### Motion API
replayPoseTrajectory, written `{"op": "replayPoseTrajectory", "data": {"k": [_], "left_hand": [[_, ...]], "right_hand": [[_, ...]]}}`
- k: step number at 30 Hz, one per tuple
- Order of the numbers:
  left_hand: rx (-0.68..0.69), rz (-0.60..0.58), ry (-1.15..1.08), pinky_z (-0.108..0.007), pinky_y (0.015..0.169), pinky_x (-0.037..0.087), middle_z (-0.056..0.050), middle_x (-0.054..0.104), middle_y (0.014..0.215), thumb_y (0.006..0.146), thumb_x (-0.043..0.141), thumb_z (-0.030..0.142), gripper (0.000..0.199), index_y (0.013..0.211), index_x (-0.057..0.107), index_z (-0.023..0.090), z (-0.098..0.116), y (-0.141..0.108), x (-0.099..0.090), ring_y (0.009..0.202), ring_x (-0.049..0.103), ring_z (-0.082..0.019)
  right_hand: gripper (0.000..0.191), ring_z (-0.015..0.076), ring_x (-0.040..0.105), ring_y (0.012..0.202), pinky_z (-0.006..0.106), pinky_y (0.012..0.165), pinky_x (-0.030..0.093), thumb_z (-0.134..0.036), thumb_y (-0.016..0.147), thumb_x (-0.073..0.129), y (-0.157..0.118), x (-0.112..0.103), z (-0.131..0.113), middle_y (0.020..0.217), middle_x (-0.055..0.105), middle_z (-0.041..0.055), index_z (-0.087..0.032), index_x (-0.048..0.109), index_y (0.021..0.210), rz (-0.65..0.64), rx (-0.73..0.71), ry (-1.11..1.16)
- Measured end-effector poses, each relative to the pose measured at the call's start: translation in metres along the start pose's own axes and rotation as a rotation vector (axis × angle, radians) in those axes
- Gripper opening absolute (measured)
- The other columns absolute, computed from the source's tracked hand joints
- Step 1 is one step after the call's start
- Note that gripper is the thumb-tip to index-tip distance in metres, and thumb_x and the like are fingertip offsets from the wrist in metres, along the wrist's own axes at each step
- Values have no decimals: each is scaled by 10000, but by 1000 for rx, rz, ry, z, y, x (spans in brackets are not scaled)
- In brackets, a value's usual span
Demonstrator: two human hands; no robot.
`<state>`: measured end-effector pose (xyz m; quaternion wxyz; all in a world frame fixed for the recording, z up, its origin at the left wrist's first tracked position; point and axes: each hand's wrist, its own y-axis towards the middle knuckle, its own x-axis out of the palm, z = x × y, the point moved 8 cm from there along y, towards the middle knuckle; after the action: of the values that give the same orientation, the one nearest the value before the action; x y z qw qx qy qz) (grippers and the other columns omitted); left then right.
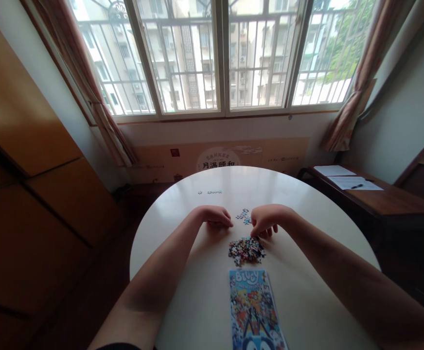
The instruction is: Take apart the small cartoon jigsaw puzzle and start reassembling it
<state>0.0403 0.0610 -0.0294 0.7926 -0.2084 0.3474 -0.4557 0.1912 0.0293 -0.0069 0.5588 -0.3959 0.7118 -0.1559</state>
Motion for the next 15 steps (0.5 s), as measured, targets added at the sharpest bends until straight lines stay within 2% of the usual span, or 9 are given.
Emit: {"op": "replayPoseTrajectory", "data": {"k": [4, 9, 13, 15], "left_hand": [[15, 12, -1, -205, 382, 199, 51, 394, 439, 535, 874, 607, 541, 616, 566, 169, -1, 0, 0, 392, 321, -77], [69, 111, 0, -200, 376, 228, 43, 433, 450, 614, 830, 600, 502, 653, 566, 174, -6, -6, -2, 396, 353, -84], [104, 184, 7, -204, 371, 256, 55, 430, 453, 670, 783, 597, 463, 720, 570, 189, -9, -10, -4, 391, 367, -94], [113, 208, 21, -204, 371, 258, 57, 429, 459, 681, 768, 604, 461, 738, 577, 188, -10, -11, -5, 393, 373, -95]], "right_hand": [[291, 173, 673, 609, 264, 557, 551, -386, 794, 735, -5, 6, 3, 710, 724, 83, -106, 709, 721, 85, -51, 39], [228, 150, 663, 619, 208, 550, 502, -345, 816, 671, -14, 5, 8, 696, 719, 62, -131, 721, 756, 215, -146, 74], [193, 159, 643, 617, 221, 568, 462, -350, 801, 680, -18, 3, 13, 658, 705, 32, -168, 740, 820, 325, -220, 71], [188, 173, 651, 664, 231, 596, 453, -357, 787, 702, -18, 0, 14, 714, 726, 37, -180, 744, 831, 387, -240, 59]]}}
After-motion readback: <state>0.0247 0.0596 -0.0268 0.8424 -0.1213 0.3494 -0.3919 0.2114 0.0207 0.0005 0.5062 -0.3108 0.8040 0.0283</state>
